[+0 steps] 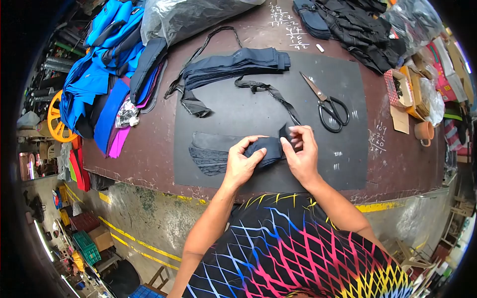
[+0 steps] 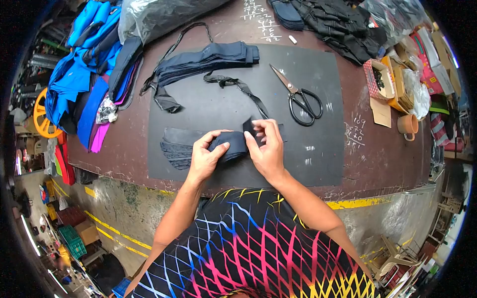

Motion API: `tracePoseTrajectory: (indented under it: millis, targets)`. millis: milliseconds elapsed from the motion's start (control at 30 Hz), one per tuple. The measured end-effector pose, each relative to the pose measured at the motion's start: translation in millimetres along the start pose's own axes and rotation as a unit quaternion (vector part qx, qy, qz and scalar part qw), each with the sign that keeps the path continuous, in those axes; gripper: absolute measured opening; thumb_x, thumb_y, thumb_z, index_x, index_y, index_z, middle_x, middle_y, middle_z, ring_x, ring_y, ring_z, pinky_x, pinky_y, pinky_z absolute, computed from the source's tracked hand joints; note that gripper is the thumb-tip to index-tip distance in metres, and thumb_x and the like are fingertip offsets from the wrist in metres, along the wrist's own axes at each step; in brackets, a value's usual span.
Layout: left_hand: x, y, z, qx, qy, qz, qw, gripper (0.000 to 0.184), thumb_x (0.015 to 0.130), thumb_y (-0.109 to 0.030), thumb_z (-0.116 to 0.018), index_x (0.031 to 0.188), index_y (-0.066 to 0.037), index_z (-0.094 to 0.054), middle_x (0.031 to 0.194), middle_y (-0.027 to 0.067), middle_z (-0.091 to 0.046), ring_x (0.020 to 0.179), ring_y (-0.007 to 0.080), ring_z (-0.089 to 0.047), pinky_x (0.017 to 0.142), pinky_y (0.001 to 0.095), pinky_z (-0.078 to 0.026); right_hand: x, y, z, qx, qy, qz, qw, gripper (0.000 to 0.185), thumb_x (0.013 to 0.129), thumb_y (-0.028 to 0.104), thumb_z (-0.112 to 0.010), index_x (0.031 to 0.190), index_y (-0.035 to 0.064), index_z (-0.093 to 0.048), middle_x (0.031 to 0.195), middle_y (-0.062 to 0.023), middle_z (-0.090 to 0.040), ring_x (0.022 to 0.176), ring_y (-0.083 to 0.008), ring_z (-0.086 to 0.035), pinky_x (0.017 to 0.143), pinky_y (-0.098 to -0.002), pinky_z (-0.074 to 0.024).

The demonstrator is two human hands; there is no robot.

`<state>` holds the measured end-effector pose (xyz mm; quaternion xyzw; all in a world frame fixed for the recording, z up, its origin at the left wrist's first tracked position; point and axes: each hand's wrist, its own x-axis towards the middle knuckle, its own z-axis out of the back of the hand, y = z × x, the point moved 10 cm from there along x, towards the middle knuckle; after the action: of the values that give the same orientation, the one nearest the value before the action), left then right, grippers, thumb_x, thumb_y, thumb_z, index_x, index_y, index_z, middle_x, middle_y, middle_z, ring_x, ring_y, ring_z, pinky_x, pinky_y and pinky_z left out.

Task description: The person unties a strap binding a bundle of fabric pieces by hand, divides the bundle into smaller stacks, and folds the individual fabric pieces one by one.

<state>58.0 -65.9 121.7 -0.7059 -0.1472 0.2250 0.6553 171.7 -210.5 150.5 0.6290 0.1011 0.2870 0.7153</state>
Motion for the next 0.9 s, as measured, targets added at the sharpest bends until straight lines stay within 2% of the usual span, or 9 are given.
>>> tracePoseTrajectory:
  millis: [67, 100, 200, 367, 500, 600, 633, 733, 900]
  targets:
    - [-0.5, 19.2, 6.1, -0.021, -0.024, 0.058, 0.998, 0.029, 0.092, -0.006, -0.078, 0.119, 0.000, -0.071, 0.105, 0.0013, -0.072, 0.094, 0.0077, -0.063, 0.085, 0.0255, -0.053, -3.4, 30.3, 12.5, -0.056, -0.073, 0.107, 0.990, 0.015, 0.092, 0.007, -0.079, 0.092, -0.0018, -0.068, 0.090, -0.0037, -0.061, 0.070, -0.0076, -0.052, 0.061, -0.0239, -0.0438]
    - [-1.5, 26.9, 7.1, -0.032, -0.034, 0.087, 0.995, 0.030, 0.091, -0.006, -0.078, 0.120, 0.000, -0.071, 0.105, 0.0013, -0.072, 0.094, 0.0079, -0.062, 0.085, 0.0257, -0.053, -5.1, 30.4, 12.8, -0.058, -0.075, 0.106, 0.990, 0.015, 0.092, 0.007, -0.079, 0.092, -0.0018, -0.068, 0.090, -0.0037, -0.061, 0.070, -0.0076, -0.052, 0.061, -0.0239, -0.0438]
    - [-0.8, 29.8, 7.8, -0.027, -0.031, 0.083, 0.996, 0.031, 0.091, -0.005, -0.078, 0.121, 0.000, -0.071, 0.105, 0.0012, -0.071, 0.094, 0.0082, -0.062, 0.085, 0.0259, -0.053, -6.0, 7.3, -16.8, 0.009, 0.073, 0.009, 0.997, 0.012, 0.093, 0.005, -0.078, 0.093, -0.0014, -0.068, 0.091, -0.0041, -0.061, 0.070, -0.0082, -0.053, 0.061, -0.0240, -0.0440]
    - [-3.3, 5.6, 1.9, 0.002, 0.000, 0.034, 0.999, 0.028, 0.092, -0.004, -0.076, 0.119, 0.001, -0.071, 0.105, 0.0022, -0.072, 0.096, 0.0090, -0.064, 0.087, 0.0263, -0.054, -5.4, -10.2, -17.3, 0.035, 0.079, 0.010, 0.996, 0.014, 0.091, 0.006, -0.080, 0.094, -0.0013, -0.068, 0.092, -0.0043, -0.062, 0.070, -0.0088, -0.054, 0.062, -0.0243, -0.0441]
    - [0.7, 0.7, 0.2, -0.009, -0.009, 0.021, 1.000, 0.025, 0.094, -0.005, -0.074, 0.118, 0.001, -0.072, 0.107, 0.0039, -0.074, 0.098, 0.0097, -0.065, 0.090, 0.0269, -0.054, -3.0, -13.6, -10.5, 0.031, 0.052, -0.017, 0.998, 0.015, 0.091, 0.007, -0.081, 0.095, -0.0014, -0.068, 0.092, -0.0047, -0.062, 0.071, -0.0089, -0.056, 0.062, -0.0242, -0.0445]
    - [1.0, 5.9, 1.8, -0.013, -0.016, 0.023, 1.000, 0.023, 0.095, -0.005, -0.073, 0.117, 0.001, -0.073, 0.110, 0.0048, -0.074, 0.099, 0.0100, -0.065, 0.091, 0.0271, -0.054, -4.0, 20.9, 17.2, -0.054, -0.085, 0.101, 0.990, 0.012, 0.092, 0.005, -0.079, 0.092, -0.0017, -0.068, 0.090, -0.0042, -0.062, 0.071, -0.0086, -0.056, 0.062, -0.0235, -0.0441]
    - [1.5, 7.5, 1.5, -0.015, -0.015, 0.024, 0.999, 0.023, 0.095, -0.004, -0.072, 0.117, 0.001, -0.073, 0.111, 0.0052, -0.075, 0.100, 0.0101, -0.065, 0.092, 0.0272, -0.054, -5.1, 22.6, 16.7, -0.055, -0.087, 0.099, 0.990, 0.012, 0.092, 0.005, -0.079, 0.092, -0.0017, -0.068, 0.090, -0.0042, -0.062, 0.071, -0.0086, -0.056, 0.062, -0.0235, -0.0441]
    - [1.7, 9.8, 2.8, -0.017, -0.020, 0.031, 0.999, 0.023, 0.095, -0.003, -0.071, 0.117, 0.001, -0.073, 0.111, 0.0054, -0.075, 0.100, 0.0104, -0.065, 0.092, 0.0273, -0.054, -6.6, 12.6, -15.4, -0.006, 0.069, 0.029, 0.997, 0.011, 0.093, 0.003, -0.077, 0.090, -0.0011, -0.068, 0.090, -0.0038, -0.061, 0.071, -0.0084, -0.055, 0.063, -0.0236, -0.0443]
    - [-1.3, 2.5, 0.7, -0.007, -0.008, 0.031, 0.999, 0.021, 0.096, -0.003, -0.071, 0.115, 0.002, -0.074, 0.111, 0.0060, -0.075, 0.100, 0.0110, -0.066, 0.091, 0.0275, -0.054, -8.0, -11.0, -19.1, 0.039, 0.078, -0.009, 0.996, 0.013, 0.092, 0.005, -0.079, 0.092, -0.0004, -0.067, 0.090, -0.0034, -0.060, 0.073, -0.0085, -0.055, 0.064, -0.0237, -0.0446]
